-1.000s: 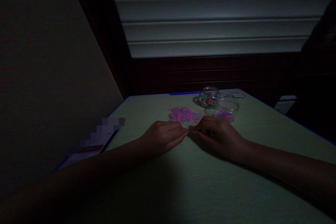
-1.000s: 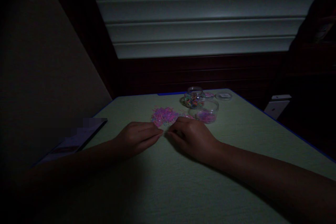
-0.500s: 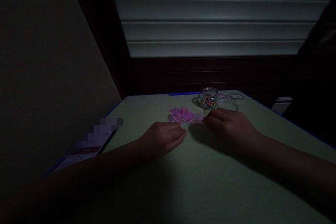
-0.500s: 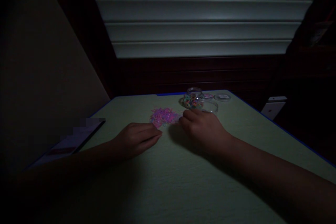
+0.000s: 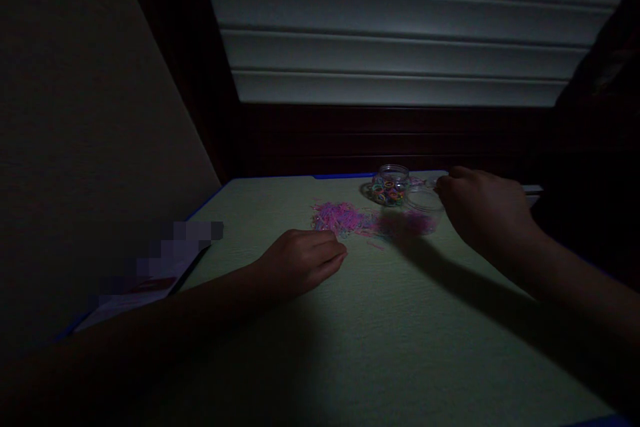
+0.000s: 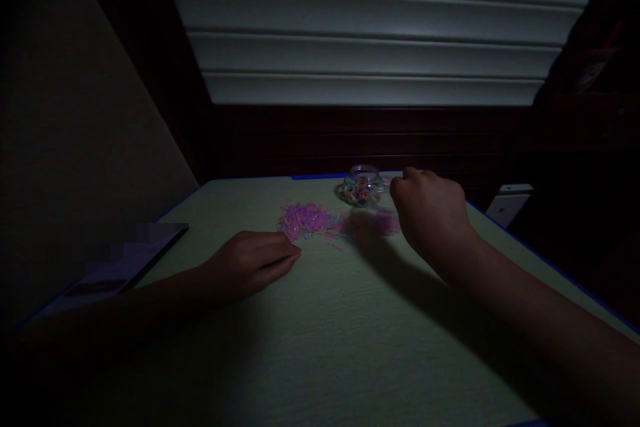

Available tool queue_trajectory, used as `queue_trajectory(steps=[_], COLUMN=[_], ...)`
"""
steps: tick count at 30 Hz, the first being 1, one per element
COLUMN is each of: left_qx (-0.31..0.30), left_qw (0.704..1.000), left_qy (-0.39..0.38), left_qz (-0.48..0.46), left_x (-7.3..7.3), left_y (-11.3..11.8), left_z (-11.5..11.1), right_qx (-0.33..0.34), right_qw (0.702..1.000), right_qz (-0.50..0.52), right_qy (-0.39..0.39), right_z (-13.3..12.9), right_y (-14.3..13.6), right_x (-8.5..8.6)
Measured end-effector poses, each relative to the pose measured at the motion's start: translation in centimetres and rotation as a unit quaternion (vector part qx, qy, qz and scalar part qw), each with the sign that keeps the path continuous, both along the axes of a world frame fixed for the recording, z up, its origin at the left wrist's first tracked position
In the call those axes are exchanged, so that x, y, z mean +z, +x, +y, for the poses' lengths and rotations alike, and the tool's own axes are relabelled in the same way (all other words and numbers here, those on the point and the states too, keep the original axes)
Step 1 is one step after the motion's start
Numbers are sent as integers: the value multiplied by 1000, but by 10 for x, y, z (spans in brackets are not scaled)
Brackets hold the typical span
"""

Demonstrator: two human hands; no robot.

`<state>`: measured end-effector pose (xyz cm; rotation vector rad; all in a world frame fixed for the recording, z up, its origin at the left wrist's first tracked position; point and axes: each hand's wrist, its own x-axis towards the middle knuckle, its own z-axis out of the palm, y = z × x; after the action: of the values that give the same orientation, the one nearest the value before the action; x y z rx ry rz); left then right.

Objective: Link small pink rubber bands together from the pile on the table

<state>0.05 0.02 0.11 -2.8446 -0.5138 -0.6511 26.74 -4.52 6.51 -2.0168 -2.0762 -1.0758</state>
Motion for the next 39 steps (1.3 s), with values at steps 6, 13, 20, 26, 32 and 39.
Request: queue_trajectory(steps=[6,13,20,26,32,39], left_qx=[-4,-1,1,1,3,6], left_qw=[1000,1000,1000,1000,1000,1000], left_qy=[-3,-11,-13,-20,-24,-27], left_qz=[1,0,-4,-3,0,0], left_x=[0,0,2,2,3,4], left_y=[1,1,2,2,3,3], left_z=[0,0,-1,-1,-2,-3], right_qx=[9,67,263,232,197,220], right_qw=[1000,997,948,957,965,959], right_qz=[8,26,147,129,91,79], right_qy=[-17,3,-100,-113,-150,-158], right_z=[4,2,-3,-6,-10,-12], right_y=[0,-9,-49,-48,-48,-50], right_x=[-7,-9,-51,-52,-50,-50])
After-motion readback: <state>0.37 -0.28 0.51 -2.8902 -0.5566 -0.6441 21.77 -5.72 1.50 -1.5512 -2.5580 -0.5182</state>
